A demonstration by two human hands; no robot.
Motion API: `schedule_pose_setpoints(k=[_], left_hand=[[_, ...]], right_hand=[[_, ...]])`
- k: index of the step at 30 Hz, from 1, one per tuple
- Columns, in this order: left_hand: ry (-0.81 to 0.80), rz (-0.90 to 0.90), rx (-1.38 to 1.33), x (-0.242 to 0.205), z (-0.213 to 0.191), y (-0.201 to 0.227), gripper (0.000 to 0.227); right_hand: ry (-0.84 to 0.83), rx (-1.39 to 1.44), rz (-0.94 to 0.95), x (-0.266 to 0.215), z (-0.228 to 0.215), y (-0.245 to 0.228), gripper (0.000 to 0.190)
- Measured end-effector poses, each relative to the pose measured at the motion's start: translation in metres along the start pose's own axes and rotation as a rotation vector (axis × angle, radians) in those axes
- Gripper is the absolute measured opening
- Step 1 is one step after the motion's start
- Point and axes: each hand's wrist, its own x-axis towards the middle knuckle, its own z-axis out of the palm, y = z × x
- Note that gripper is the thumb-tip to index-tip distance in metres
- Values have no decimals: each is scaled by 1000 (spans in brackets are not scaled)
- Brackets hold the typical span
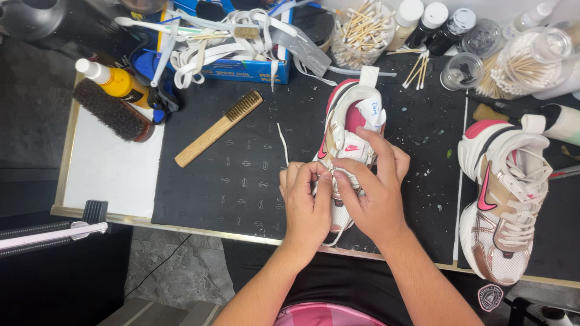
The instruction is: The person laces a pair of white and pink sneakers on a workbench. They thread the white laces through the eyelets of the right shoe, then move to the left shoe to repeat the process, ensuring the laces are evenly distributed.
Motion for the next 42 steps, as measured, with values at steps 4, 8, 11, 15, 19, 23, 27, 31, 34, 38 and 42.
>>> schedule_pose_setpoints(k=[4,8,11,15,19,23,27,31,34,38,42], left_hand=[[-28,-140,-94,-3,8,1,7],[4,-147,-126,-4,11,1,6],[15,-151,-114,-3,13,-2,6],[50,-128,-93,-3,13,1,4],[15,7,1,-1,0,4,6],[70,211,98,4,-5,6,7],[59,299,156,6,-13,3,10],[10,349,192,9,-17,0,13],[-7,308,186,11,-15,0,12],[6,275,125,9,-10,-1,11],[-2,198,54,9,-10,-2,8]], right_hand=[[22,11,3,-5,5,6,22],[64,68,6,-8,12,11,22],[103,106,4,-10,17,14,21],[129,101,-8,-11,20,13,17],[126,105,10,-11,20,13,18],[124,88,-9,-9,20,16,19],[120,83,-10,-11,20,18,19],[118,77,-10,-12,20,16,19],[107,82,-6,-11,19,17,19],[90,80,-2,-12,18,18,20],[78,79,3,-12,17,17,21]])
